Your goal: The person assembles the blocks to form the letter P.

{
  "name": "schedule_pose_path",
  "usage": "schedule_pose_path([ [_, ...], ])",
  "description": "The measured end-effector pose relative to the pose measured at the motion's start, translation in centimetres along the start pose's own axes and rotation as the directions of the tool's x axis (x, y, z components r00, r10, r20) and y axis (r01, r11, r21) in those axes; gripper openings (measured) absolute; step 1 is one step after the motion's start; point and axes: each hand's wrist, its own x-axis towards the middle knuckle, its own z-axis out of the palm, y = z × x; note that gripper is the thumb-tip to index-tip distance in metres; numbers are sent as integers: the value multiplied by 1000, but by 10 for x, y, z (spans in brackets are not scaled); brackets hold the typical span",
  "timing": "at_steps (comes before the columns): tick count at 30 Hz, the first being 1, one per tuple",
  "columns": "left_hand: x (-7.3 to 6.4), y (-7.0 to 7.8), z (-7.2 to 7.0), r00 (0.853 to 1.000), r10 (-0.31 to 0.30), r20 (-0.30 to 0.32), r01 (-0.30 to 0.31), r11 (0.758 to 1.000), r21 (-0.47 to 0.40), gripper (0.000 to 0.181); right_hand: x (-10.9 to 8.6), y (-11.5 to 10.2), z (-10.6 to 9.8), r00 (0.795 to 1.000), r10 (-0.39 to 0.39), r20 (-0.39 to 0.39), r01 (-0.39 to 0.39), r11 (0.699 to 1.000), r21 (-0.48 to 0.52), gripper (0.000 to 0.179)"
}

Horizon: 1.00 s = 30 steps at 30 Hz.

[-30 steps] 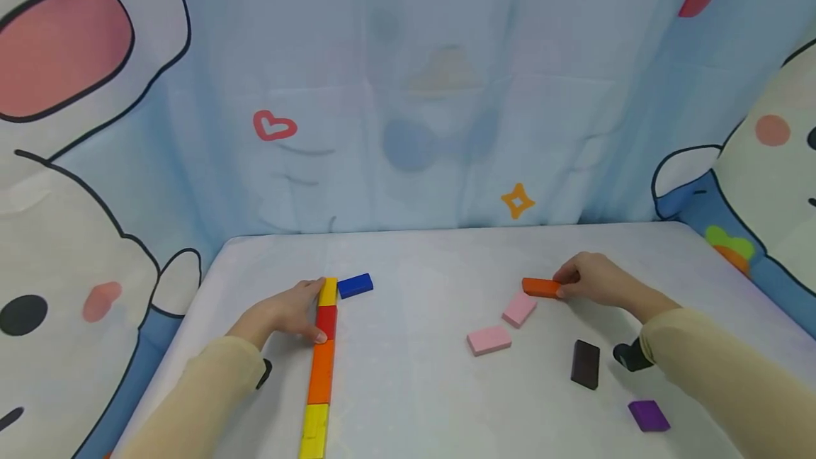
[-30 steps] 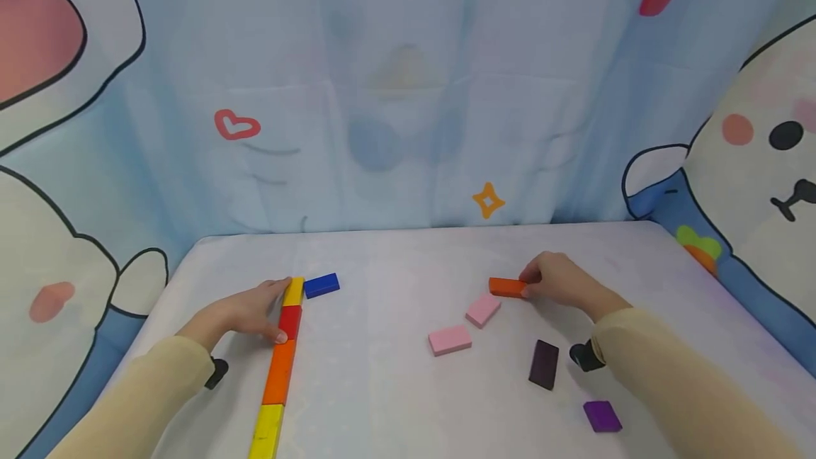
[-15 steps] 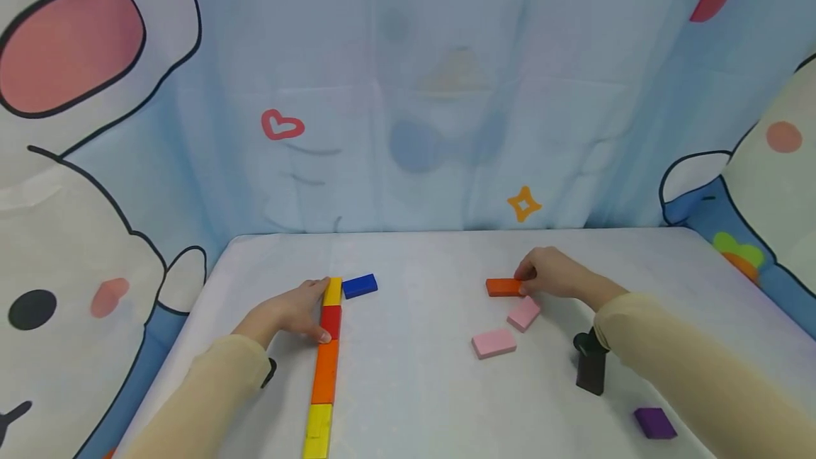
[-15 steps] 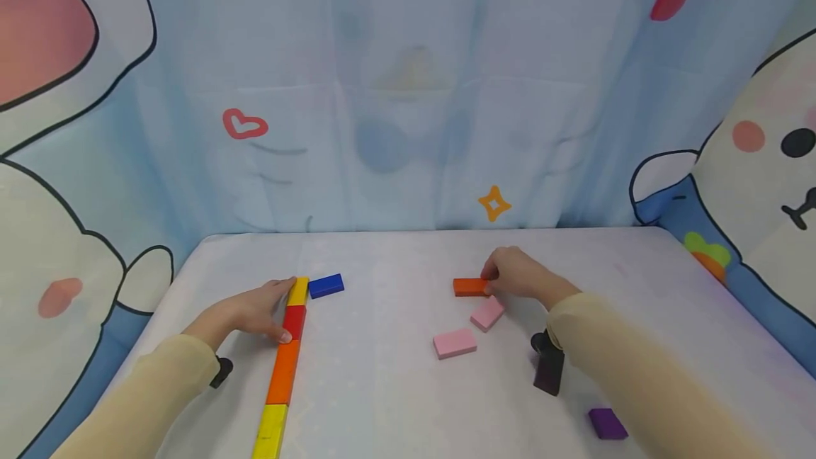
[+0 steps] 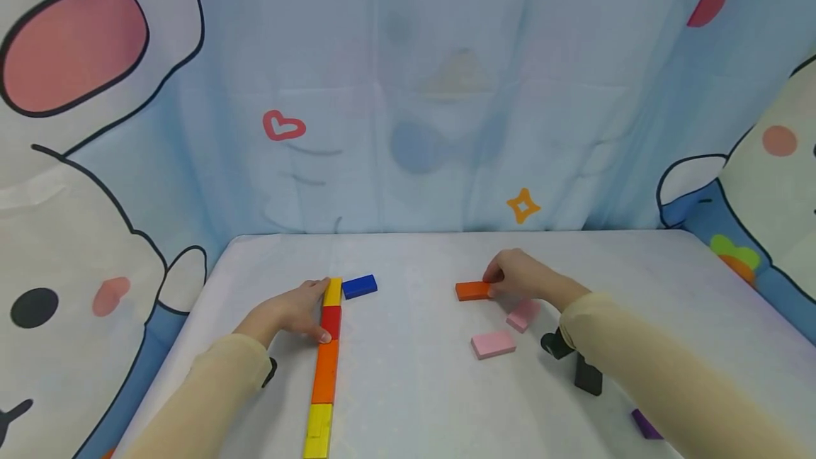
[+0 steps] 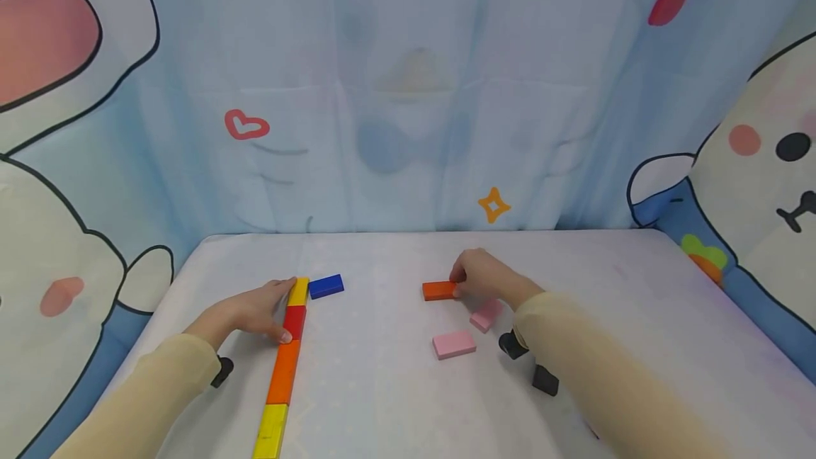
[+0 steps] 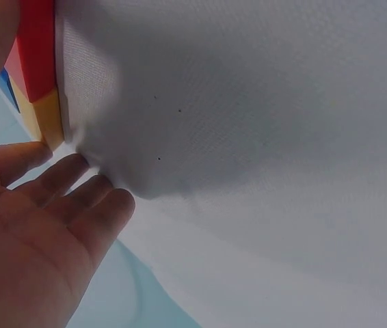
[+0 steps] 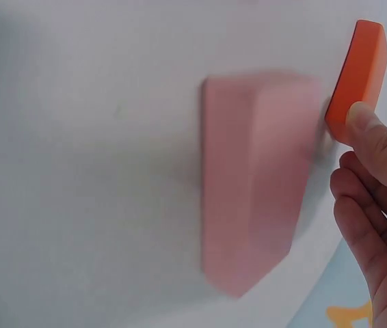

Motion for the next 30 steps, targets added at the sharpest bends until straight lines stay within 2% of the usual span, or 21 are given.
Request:
schedule_pose_path([
  [18,-1,2,-1,1000,-8,2,8,1000,-2,103,21,-55,21,1000,-18,19,17,998,65,22],
  [25,-3,1,-1,1000,4,2,-4,1000,-3,102,27,-71,27,998,-56,-12,56,997,58,22],
  [30,-3,1,-1,1000,6,0,-6,1000,2,102,31,-80,30,998,-52,-25,53,997,57,22],
])
